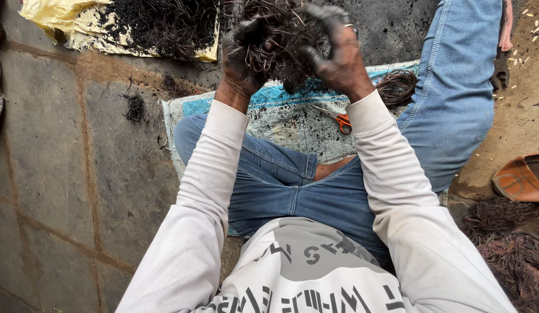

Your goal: The person sits cross-legged on a mat and manually separates dark fibrous material by hand, pulling apart clumps and occasionally using scissors to cut sections. The separated fibers are placed into piles on the mat.

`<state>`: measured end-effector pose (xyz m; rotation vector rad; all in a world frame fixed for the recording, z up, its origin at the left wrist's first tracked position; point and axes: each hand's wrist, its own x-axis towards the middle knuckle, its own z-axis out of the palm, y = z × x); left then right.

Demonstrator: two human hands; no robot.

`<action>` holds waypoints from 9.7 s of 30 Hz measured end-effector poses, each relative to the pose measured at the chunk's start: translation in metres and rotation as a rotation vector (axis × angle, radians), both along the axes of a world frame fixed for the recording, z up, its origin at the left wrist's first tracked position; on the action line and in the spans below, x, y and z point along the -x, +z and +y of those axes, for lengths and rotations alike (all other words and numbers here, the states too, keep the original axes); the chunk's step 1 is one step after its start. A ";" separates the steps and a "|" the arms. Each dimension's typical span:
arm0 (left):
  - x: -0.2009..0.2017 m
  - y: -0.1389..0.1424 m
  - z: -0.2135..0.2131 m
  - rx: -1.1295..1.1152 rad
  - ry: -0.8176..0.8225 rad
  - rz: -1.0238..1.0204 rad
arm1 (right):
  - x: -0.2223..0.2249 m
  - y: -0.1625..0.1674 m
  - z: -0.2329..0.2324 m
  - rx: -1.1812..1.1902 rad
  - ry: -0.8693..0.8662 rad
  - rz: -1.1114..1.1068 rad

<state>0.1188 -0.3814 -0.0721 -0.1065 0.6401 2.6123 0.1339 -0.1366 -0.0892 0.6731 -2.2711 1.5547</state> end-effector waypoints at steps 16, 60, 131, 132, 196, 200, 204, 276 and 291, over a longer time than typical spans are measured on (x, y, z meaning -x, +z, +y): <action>0.065 0.018 -0.037 1.819 0.122 0.857 | 0.045 -0.038 -0.002 -0.276 -0.520 0.176; 0.022 0.044 0.012 0.724 0.065 0.122 | 0.036 0.009 -0.001 1.207 0.115 -0.656; 0.029 0.098 0.002 0.794 0.158 0.108 | 0.017 -0.007 0.025 1.033 0.286 -0.718; 0.029 0.099 0.002 0.797 0.166 0.113 | 0.018 -0.006 0.025 1.076 0.232 -0.728; 0.034 0.045 -0.018 1.002 0.261 -0.006 | 0.019 0.002 0.028 -0.112 -0.197 0.120; 0.034 0.044 -0.020 1.046 0.249 -0.041 | 0.018 0.010 0.030 0.025 -0.172 0.108; 0.034 0.048 -0.024 0.993 0.295 -0.095 | 0.014 0.022 0.031 0.168 -0.034 -0.038; 0.042 0.038 -0.115 0.526 0.545 -0.094 | 0.029 -0.044 0.065 0.669 0.007 -0.467; 0.042 0.023 -0.132 0.803 0.711 -0.137 | 0.031 -0.045 0.070 1.080 -0.109 -0.602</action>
